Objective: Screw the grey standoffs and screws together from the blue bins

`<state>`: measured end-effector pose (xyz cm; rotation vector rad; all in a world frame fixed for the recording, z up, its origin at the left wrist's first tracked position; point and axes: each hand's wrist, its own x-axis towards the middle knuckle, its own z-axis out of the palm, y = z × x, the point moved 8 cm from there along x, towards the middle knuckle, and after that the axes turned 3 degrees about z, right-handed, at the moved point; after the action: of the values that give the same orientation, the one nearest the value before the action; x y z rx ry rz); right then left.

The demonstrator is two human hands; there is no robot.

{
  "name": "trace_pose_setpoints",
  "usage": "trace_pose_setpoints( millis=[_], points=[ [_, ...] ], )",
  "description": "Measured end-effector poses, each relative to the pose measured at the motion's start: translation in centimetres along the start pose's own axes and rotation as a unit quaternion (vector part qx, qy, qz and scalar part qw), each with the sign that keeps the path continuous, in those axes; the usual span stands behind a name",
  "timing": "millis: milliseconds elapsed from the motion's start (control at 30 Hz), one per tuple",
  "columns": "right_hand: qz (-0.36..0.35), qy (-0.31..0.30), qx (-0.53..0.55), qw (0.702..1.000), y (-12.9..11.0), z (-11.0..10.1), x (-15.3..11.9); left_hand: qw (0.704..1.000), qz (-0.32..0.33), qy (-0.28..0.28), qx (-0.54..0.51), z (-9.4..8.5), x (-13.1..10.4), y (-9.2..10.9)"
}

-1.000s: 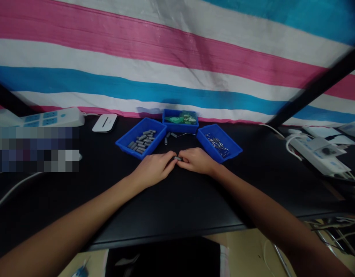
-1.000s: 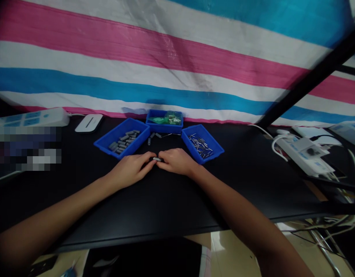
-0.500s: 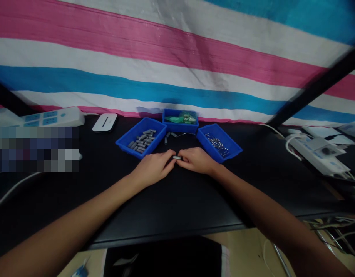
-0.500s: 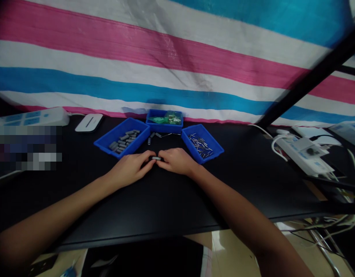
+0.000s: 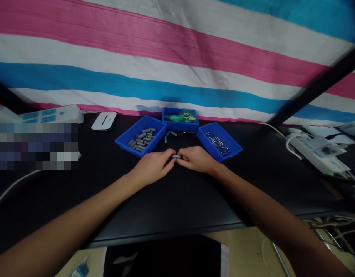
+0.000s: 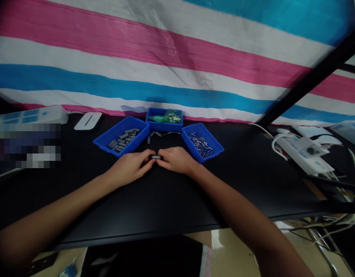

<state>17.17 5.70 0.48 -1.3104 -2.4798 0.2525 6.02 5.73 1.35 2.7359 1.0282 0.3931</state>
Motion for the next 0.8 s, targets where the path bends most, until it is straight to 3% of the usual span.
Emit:
trace_pose_setpoints(
  millis=[800],
  points=[
    [0.007,-0.026,0.029,0.999,-0.21,-0.10,0.00,1.000,0.000,-0.028,-0.005,0.09,0.06,0.16]
  ],
)
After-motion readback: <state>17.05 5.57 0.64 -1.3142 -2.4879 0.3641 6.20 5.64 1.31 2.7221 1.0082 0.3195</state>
